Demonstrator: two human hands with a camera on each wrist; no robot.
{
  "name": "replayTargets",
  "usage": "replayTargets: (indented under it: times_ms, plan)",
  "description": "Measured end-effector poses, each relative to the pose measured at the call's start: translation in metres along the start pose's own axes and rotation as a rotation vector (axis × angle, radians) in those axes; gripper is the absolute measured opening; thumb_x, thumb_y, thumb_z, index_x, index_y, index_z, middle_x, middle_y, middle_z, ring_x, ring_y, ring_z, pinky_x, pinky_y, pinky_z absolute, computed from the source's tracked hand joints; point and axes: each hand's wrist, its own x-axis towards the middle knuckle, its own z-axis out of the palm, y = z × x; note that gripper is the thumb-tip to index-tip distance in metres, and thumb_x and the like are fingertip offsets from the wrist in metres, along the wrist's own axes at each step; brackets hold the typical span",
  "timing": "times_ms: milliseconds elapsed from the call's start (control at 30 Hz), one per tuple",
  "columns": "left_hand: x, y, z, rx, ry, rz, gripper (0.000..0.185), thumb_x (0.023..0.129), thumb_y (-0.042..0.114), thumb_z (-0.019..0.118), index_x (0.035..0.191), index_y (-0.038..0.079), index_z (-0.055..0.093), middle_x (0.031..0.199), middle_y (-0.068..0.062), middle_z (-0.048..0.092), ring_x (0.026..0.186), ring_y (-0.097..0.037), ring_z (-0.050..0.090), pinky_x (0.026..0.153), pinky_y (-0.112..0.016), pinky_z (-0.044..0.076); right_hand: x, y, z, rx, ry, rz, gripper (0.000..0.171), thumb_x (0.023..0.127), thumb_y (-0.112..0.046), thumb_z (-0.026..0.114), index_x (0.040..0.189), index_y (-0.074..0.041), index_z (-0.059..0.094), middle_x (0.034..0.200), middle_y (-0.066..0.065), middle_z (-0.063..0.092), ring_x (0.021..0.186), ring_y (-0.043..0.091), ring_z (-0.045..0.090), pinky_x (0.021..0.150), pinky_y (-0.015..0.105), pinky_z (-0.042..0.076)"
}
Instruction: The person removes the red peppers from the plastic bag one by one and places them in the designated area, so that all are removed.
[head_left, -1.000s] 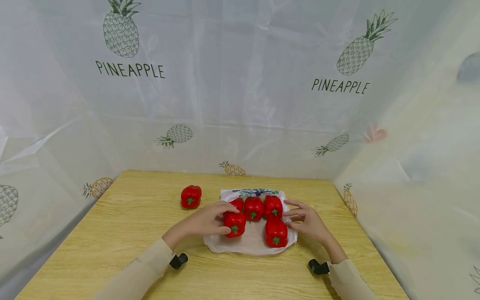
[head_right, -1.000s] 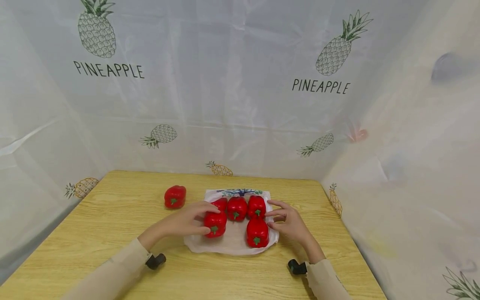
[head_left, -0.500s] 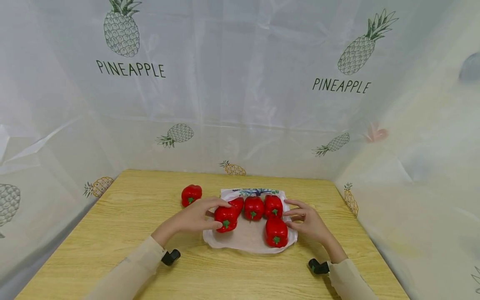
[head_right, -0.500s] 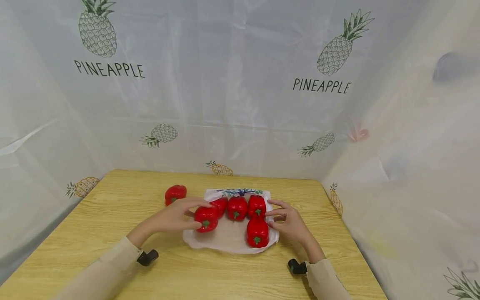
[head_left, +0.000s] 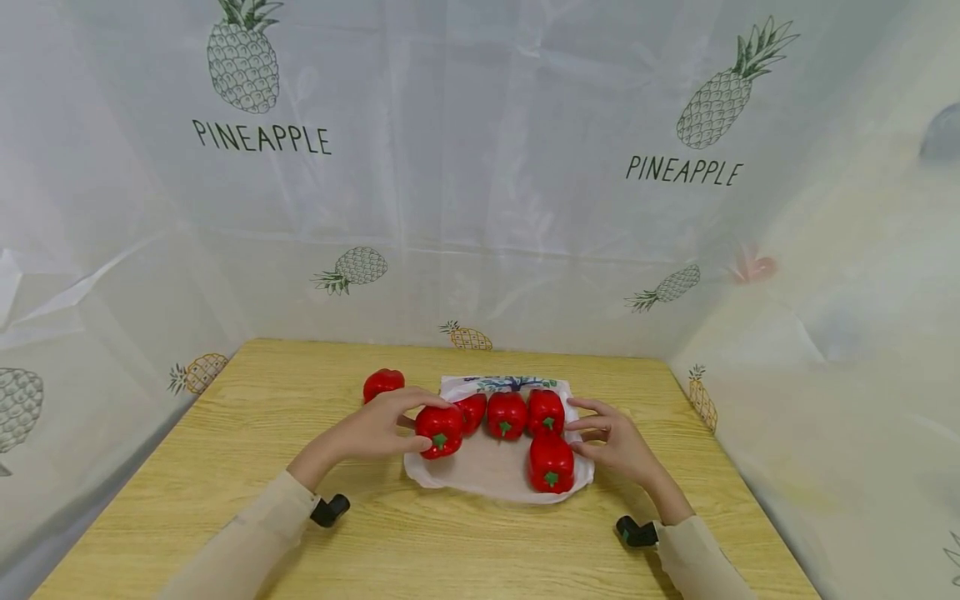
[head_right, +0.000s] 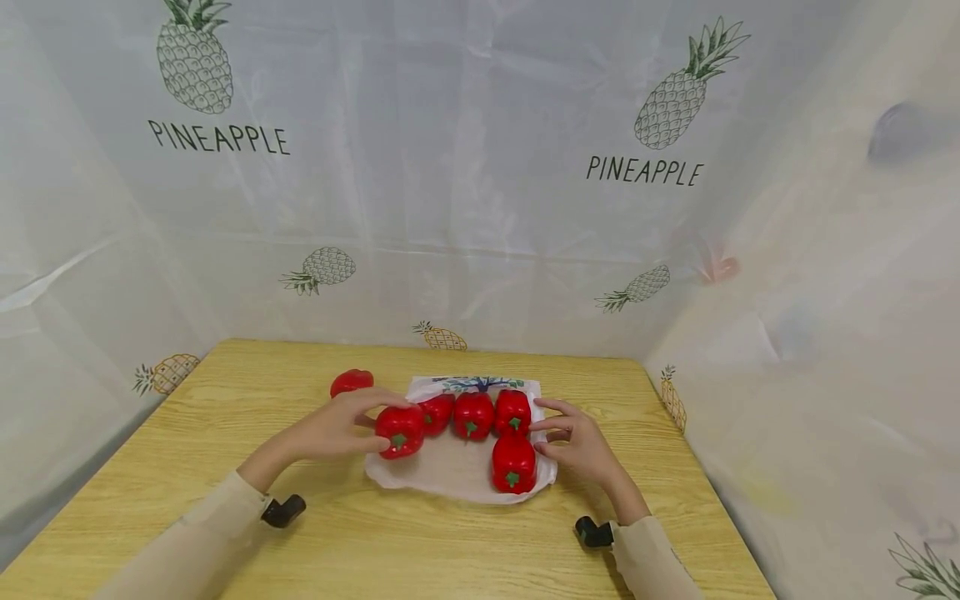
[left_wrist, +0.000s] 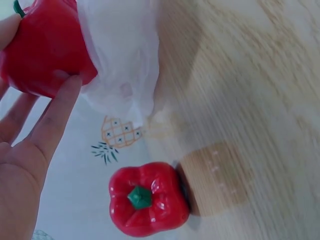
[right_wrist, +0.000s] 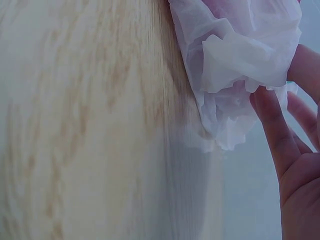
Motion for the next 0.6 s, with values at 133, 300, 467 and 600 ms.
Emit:
replayTargets:
  times_ms: [133,300,467,600]
  plan:
    - [-0.003,0.001,-0.006,0.003,0.000,0.012,0.052,0.097,0.024,0.081,0.145,0.030,0.062,0.148,0.009,0.058,0.132,-0.018,0.059,0.098,-0.033,0.060,0.000,-0.001,0.000,-0.010,0.003,0.007,0.024,0.090,-0.001,0.083,0.114,-0.004,0.081,0.154,0.019,0.055,0.131,0.048,0.059,0.094,0.047,0.061]
    - [-0.007,0.000,-0.016,-0.008,0.006,0.039,0.050,0.096,0.021,0.080,0.143,0.026,0.063,0.146,0.005,0.060,0.126,-0.020,0.063,0.099,-0.036,0.060,0.000,-0.002,0.000,-0.018,0.006,0.018,0.024,0.090,-0.002,0.083,0.114,-0.004,0.081,0.154,0.020,0.055,0.129,0.047,0.061,0.094,0.047,0.061]
    - [-0.012,-0.003,-0.027,0.001,0.029,0.037,0.051,0.095,0.017,0.081,0.142,0.026,0.064,0.143,0.004,0.061,0.120,-0.019,0.066,0.098,-0.038,0.061,0.000,-0.001,0.000,-0.023,0.009,0.023,0.024,0.090,-0.002,0.083,0.113,-0.005,0.082,0.154,0.020,0.055,0.133,0.050,0.057,0.094,0.046,0.061]
    - [-0.019,-0.008,-0.035,0.033,0.031,0.021,0.052,0.095,0.019,0.082,0.143,0.027,0.063,0.144,0.003,0.060,0.120,-0.020,0.066,0.097,-0.038,0.061,0.000,-0.002,0.001,-0.025,0.007,0.018,0.023,0.090,-0.002,0.083,0.113,-0.005,0.082,0.154,0.019,0.055,0.137,0.050,0.052,0.094,0.045,0.062]
